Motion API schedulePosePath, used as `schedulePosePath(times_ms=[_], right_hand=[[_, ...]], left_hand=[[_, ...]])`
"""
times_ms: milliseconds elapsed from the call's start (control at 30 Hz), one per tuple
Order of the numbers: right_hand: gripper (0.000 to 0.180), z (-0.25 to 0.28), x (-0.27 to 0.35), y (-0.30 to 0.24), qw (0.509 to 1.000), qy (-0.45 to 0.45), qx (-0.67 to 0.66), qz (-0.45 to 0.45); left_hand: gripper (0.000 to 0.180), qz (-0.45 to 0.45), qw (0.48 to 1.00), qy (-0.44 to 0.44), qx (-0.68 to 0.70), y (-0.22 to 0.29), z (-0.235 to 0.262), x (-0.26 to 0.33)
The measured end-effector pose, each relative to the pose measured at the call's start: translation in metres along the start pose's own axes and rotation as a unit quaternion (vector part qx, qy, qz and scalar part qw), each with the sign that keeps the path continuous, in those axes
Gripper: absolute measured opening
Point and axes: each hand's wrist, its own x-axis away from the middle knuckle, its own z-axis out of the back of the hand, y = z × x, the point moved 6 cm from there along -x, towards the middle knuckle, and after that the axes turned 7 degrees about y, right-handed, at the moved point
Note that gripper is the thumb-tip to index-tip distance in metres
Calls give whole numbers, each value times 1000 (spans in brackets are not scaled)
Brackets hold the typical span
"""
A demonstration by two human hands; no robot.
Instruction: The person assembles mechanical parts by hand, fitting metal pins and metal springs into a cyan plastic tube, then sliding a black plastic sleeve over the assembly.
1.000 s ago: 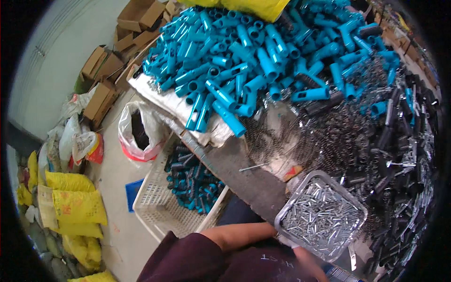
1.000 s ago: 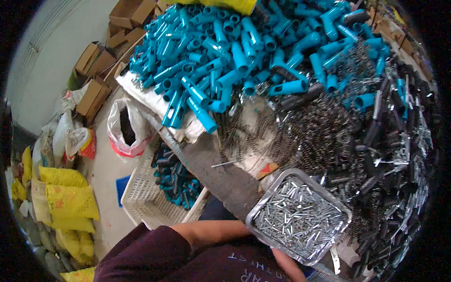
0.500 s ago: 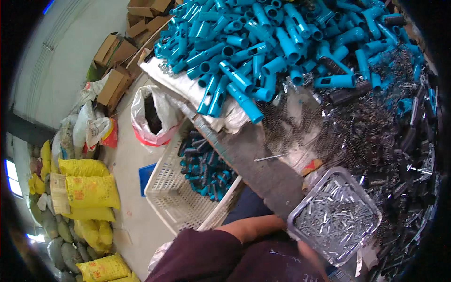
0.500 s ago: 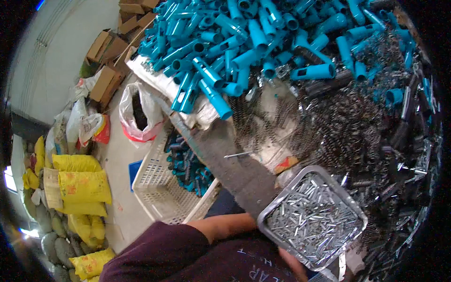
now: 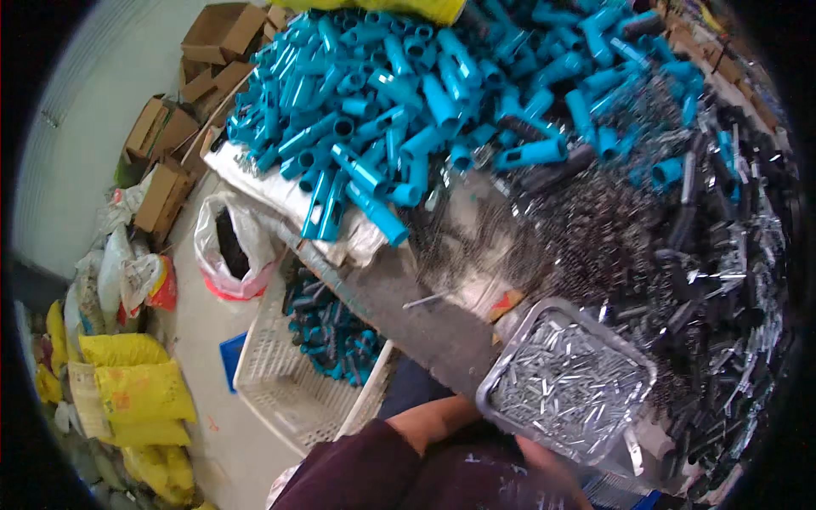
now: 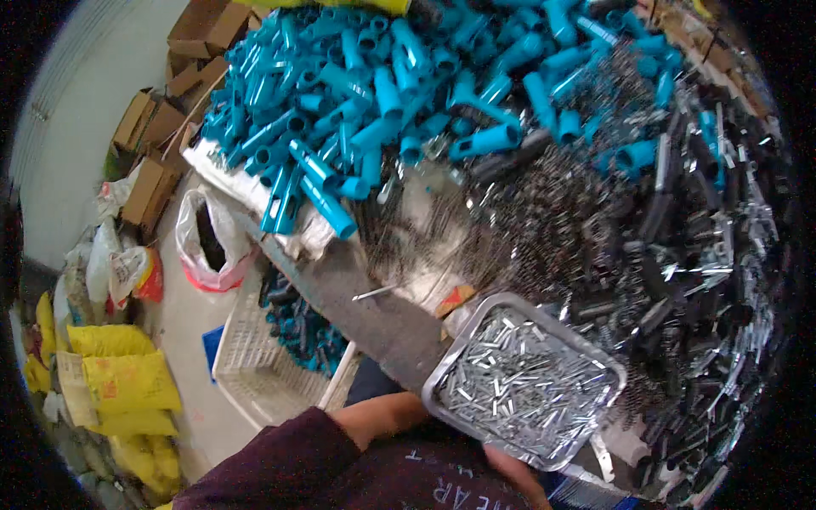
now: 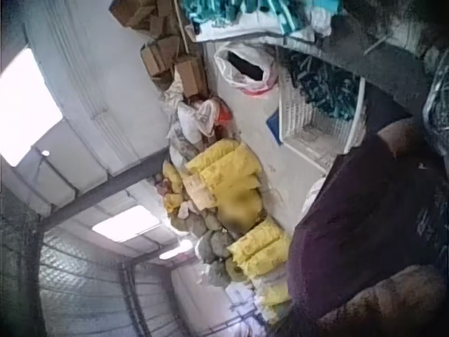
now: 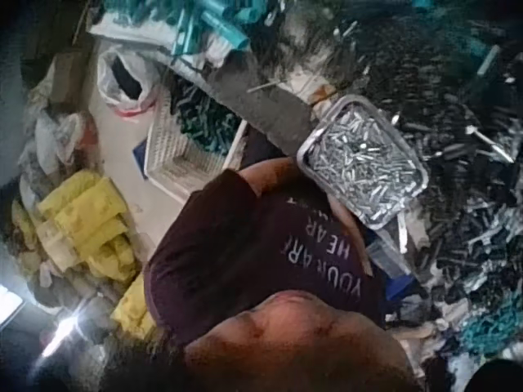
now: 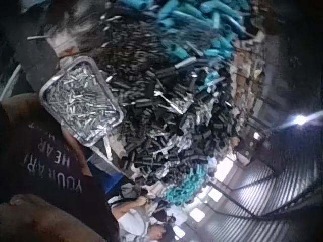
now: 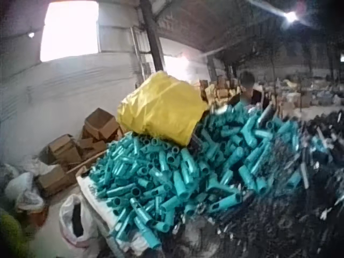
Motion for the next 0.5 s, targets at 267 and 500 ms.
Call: schedulePosePath(times_ms=[267,500], right_hand=[[47,-33,16,38,968,52,243,41],[47,-37,-42,0,882,93,448,108]], left_hand=[[58,-44,999,10,0,8,-5,3],[57,-55,998,42,-6,14,-13,4]])
